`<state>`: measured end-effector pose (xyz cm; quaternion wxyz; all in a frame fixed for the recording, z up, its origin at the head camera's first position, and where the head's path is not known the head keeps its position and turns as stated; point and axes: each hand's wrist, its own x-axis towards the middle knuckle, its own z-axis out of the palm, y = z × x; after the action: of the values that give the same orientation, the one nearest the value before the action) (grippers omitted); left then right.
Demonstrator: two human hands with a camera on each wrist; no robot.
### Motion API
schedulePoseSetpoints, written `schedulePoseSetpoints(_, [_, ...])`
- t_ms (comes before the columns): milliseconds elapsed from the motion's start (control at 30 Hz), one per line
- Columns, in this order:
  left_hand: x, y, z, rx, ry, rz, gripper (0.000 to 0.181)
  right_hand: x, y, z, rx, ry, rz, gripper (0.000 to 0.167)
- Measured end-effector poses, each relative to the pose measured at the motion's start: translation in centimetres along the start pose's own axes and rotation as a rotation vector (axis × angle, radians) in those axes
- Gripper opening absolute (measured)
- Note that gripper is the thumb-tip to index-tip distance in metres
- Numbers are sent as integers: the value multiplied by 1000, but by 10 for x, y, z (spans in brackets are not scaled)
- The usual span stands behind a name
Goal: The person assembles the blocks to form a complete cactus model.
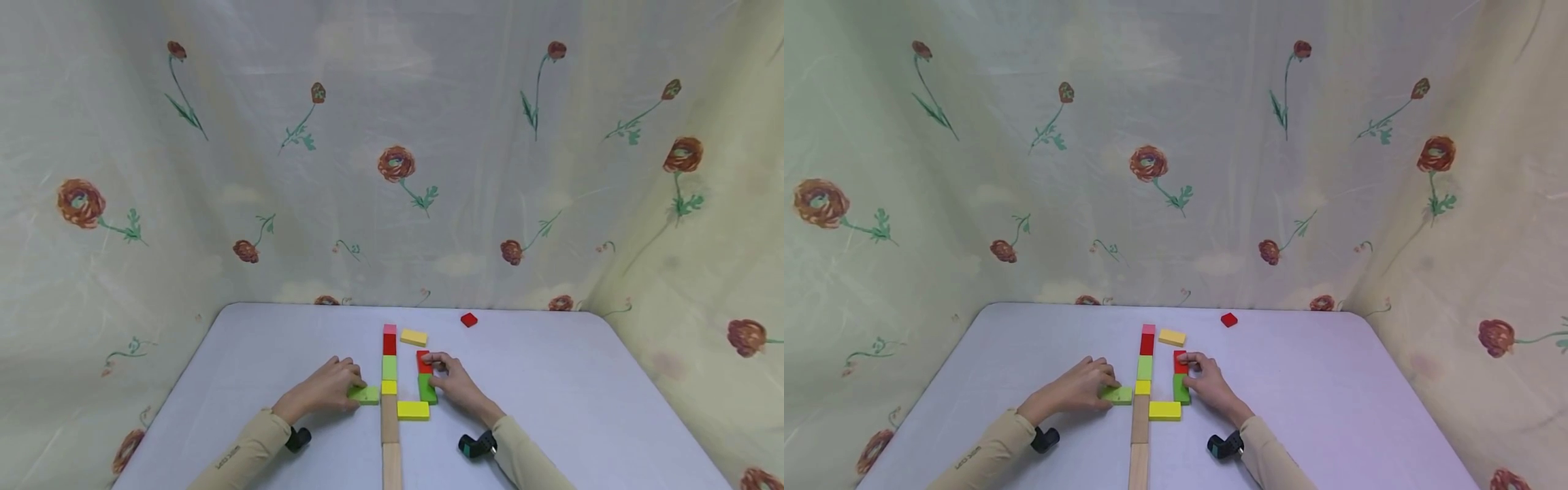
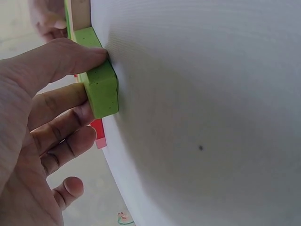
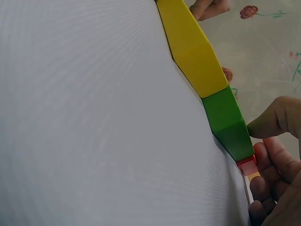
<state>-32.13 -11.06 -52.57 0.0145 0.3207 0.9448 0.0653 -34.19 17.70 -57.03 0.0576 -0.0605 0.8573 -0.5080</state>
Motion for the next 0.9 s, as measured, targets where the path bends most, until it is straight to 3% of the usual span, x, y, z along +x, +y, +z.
schedulePoseSetpoints(567, [1,4,3,36,3,12,38,0,1,2,11,5,8,39])
schedulePoseSetpoints(900, [-1,2,-4,29,-10,30,50,1,1,1,-3,10,-7,39])
